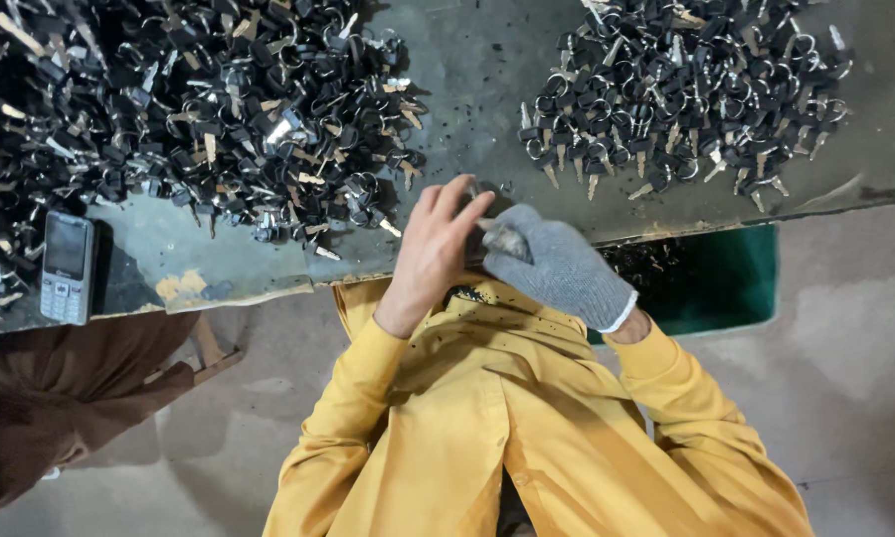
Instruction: The person sits at a workshop table covered with piles of small black metal parts and sorts them one at a time, picking up individual pieces with both hands, briefly handling each piece, and dropping selected pieces into a green bin beside the table. A mobile phone rests on the table edge while the person continues sorting through the piles.
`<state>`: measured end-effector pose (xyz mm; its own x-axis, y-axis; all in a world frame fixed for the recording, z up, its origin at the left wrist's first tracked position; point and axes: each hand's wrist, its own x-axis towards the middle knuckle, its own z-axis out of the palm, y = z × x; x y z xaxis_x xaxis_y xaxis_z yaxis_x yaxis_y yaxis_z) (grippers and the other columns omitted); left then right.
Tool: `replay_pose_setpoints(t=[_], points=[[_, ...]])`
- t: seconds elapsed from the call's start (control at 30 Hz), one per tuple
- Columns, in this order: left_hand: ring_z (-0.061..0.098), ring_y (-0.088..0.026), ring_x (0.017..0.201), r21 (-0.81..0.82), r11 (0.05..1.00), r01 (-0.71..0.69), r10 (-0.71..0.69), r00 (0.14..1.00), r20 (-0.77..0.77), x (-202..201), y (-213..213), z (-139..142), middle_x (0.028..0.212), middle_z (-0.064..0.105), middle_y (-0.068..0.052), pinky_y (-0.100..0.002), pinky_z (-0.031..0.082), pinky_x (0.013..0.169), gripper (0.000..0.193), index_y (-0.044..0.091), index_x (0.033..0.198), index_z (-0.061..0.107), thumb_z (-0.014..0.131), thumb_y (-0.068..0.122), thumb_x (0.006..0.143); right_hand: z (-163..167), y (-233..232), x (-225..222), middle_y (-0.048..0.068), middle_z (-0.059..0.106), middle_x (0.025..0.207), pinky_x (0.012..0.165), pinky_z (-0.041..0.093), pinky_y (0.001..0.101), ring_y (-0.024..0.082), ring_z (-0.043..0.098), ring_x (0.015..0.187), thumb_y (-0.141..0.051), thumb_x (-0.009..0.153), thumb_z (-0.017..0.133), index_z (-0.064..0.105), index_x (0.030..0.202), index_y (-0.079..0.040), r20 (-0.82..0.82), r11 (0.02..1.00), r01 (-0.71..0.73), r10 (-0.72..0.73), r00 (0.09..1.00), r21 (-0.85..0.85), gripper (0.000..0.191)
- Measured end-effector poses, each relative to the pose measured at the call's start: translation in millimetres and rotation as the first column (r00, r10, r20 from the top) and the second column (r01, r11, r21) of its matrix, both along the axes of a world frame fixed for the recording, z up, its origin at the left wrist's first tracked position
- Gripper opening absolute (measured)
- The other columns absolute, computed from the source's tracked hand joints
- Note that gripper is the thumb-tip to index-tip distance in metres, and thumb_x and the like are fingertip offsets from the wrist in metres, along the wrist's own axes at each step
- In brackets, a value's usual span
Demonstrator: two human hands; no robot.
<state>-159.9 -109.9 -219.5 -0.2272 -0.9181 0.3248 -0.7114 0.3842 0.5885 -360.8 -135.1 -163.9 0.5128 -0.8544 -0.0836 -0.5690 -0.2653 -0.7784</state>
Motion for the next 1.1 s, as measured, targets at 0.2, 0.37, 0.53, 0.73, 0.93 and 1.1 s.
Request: replay_pose_setpoints(t=[0.2,0.37,0.53,0.73,0.93,1.1], points=[[0.061,-0.035,0.093,0.069,0.992,-0.109,0.105,0.993,0.056,-13,-6,-12,0.100,0.058,-0.016,-0.045,0.051,0.078,0.020,0.003,0.108,0.062,0.074,0.011,0.094,-9,5,5,0.016,0.071,0.087,0.061,0.054,0.0509,0.041,0.070,0.074,-0.035,0.092,0.071,0.059,0.107,-0.010,-0.265,0.981,0.099,-0.142,0.954,-0.169,0.032],[0.062,-0.037,0.083,0.083,0.983,-0.166,0.174,0.980,-0.097,-6,6,-16,0.091,0.061,-0.015,-0.046,0.051,0.070,0.025,0.002,0.112,0.065,0.074,0.005,0.089,-13,5,15,0.017,0.070,0.082,0.056,0.054,0.0508,0.040,0.070,0.068,-0.039,0.097,0.067,0.056,0.099,-0.008,-0.406,0.983,0.029,-0.102,0.908,-0.183,0.033],[0.065,-0.037,0.083,0.100,0.970,-0.223,0.237,0.957,-0.166,0,7,-17,0.092,0.065,-0.014,-0.045,0.052,0.070,0.022,0.002,0.109,0.066,0.074,0.002,0.088,-11,-4,19,0.017,0.070,0.081,0.056,0.054,0.0522,0.040,0.070,0.069,-0.039,0.097,0.066,0.055,0.099,-0.007,-0.344,0.985,-0.024,-0.037,0.938,-0.171,0.033],[0.065,-0.038,0.082,0.125,0.956,-0.266,0.281,0.952,-0.120,2,9,-18,0.090,0.065,-0.015,-0.046,0.051,0.068,0.021,0.002,0.107,0.066,0.074,0.002,0.088,-9,-6,26,0.017,0.070,0.076,0.057,0.054,0.0536,0.040,0.070,0.068,-0.043,0.095,0.066,0.058,0.097,-0.009,-0.463,0.998,-0.051,0.029,0.886,-0.035,0.034],[0.064,-0.038,0.082,0.164,0.955,-0.249,0.269,0.956,-0.114,5,11,-19,0.089,0.063,-0.015,-0.046,0.052,0.070,0.023,0.001,0.110,0.066,0.071,0.001,0.087,-17,-17,36,0.017,0.069,0.077,0.054,0.053,0.0520,0.039,0.070,0.067,-0.038,0.097,0.063,0.059,0.098,-0.008,-0.295,0.981,-0.087,0.032,0.955,-0.174,0.031],[0.063,-0.039,0.084,0.117,0.980,-0.161,0.174,0.978,-0.118,12,11,-19,0.089,0.061,-0.016,-0.047,0.050,0.071,0.025,0.000,0.108,0.064,0.069,-0.002,0.084,-15,-8,47,0.014,0.068,0.073,0.044,0.052,0.0488,0.033,0.070,0.057,-0.029,0.097,0.061,0.059,0.098,-0.009,-0.577,0.962,-0.160,0.002,0.817,-0.223,0.020]])
